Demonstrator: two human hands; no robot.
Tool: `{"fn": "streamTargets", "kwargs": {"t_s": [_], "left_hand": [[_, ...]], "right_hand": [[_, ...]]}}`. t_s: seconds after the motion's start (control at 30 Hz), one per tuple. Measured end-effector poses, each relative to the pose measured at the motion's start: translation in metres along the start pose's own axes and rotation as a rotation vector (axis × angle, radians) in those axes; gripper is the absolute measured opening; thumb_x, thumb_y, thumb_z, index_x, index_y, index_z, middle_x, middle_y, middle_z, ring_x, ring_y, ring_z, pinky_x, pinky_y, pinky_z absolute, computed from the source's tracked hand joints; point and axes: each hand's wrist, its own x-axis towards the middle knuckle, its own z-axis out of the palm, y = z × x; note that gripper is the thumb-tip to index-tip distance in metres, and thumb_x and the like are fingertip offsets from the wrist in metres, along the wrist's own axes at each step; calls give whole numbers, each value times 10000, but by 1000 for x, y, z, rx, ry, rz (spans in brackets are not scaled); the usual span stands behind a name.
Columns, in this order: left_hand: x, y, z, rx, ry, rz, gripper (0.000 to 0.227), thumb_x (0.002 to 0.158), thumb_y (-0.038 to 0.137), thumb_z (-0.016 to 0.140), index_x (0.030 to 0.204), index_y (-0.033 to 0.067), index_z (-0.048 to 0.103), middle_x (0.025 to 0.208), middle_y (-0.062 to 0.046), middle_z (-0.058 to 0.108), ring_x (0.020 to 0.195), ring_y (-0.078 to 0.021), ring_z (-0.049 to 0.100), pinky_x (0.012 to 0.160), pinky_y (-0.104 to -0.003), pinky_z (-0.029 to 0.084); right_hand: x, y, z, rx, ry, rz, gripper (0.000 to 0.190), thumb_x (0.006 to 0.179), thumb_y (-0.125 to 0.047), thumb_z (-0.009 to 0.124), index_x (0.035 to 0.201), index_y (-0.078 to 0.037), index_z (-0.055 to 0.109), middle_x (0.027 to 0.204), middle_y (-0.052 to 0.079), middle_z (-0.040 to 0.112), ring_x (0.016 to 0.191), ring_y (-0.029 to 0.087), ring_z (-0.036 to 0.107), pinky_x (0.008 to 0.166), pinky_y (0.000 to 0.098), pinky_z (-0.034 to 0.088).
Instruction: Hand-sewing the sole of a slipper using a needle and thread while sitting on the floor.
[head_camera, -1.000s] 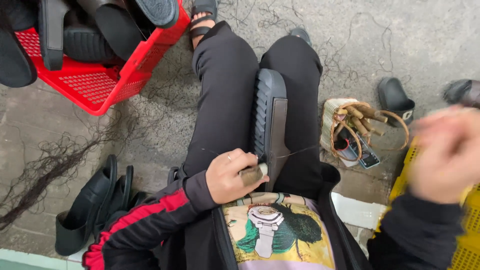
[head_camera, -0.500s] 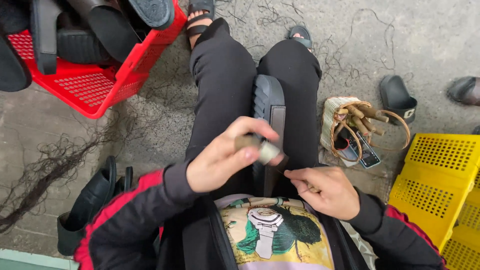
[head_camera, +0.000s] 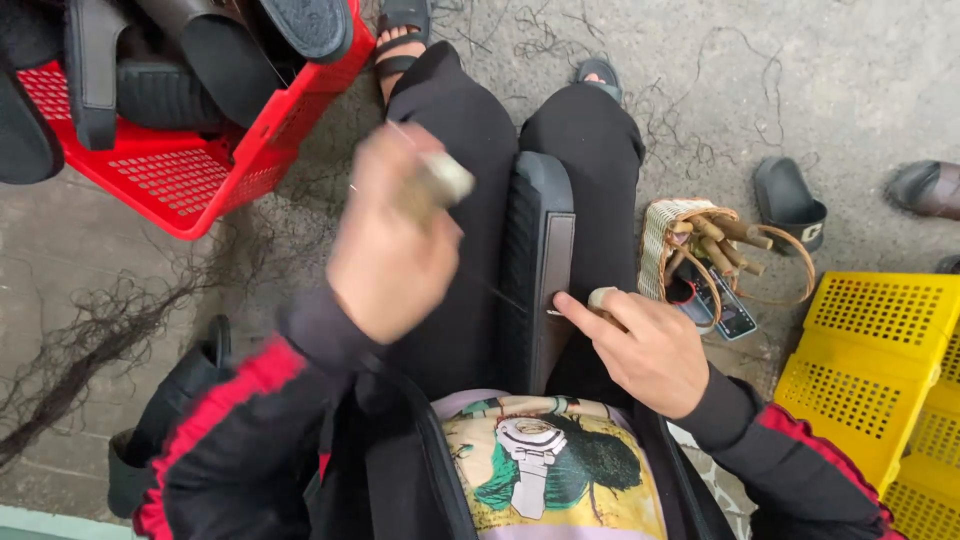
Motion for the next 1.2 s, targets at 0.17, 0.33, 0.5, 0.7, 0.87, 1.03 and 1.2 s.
{"fn": "streamTargets", "kwargs": {"t_s": [0.17, 0.33, 0.5, 0.7, 0.87, 1.03, 1.2], "left_hand": [[-52, 26, 38, -348, -338, 36, 895, 770, 239, 793, 1469, 20, 279, 1502, -241, 206, 1407, -406, 268, 1178, -455, 249], [-49, 25, 43, -257, -317, 150, 899, 740, 265, 801, 1406, -73, 300, 1460, -295, 237, 1381, -444, 304, 1137, -471, 323], [-52, 15, 59, -249, -280, 184, 914, 689, 341, 811, 1366, -92, 375, 1435, -298, 301, 1352, -448, 357, 1117, -466, 350], [-62, 9, 67, -230, -230, 192, 1014, 613, 413, 807, 1404, -40, 363, 1455, -264, 313, 1355, -408, 377, 1142, -447, 331], [-81, 32, 45, -685, -178, -90, 307, 731, 242, 832, 782, 31, 614, 1007, -63, 515, 818, -227, 659, 598, -256, 550], [-84, 27, 51, -1117, -365, -383, 152, 928, 57, 575, 1060, -16, 593, 923, -124, 554, 687, -240, 690, 360, -221, 500], [-85, 22, 72, -735, -395, -367, 333, 831, 39, 645, 1087, -14, 440, 732, -73, 587, 484, -170, 626, 367, -251, 451]], "right_hand": [[11, -2, -13, -157, -22, -62, 474, 868, -98, 520, 1332, -189, 546, 857, 53, 508, 588, 191, 537, 491, 306, 489], [12, -2, -16, -179, -46, -70, 481, 864, -105, 500, 1334, -196, 544, 871, 27, 493, 588, 164, 510, 487, 281, 477], [6, -4, 1, -277, -59, -61, 467, 862, -139, 476, 1321, -188, 548, 912, 29, 502, 616, 163, 508, 510, 296, 472], [4, -7, 37, -204, 34, -52, 342, 858, -108, 479, 1191, -55, 535, 885, 64, 483, 637, 223, 562, 499, 331, 481], [5, -8, 22, -181, 38, -52, 289, 897, -145, 574, 1149, -4, 569, 865, 97, 520, 649, 215, 569, 528, 306, 503], [3, -8, 31, 7, 144, -13, 319, 851, -118, 659, 1140, 4, 603, 846, 113, 591, 663, 271, 621, 531, 338, 523], [13, -12, -2, -18, 168, -9, 252, 878, -143, 623, 1116, -66, 659, 873, 93, 588, 631, 242, 608, 540, 311, 513]]}}
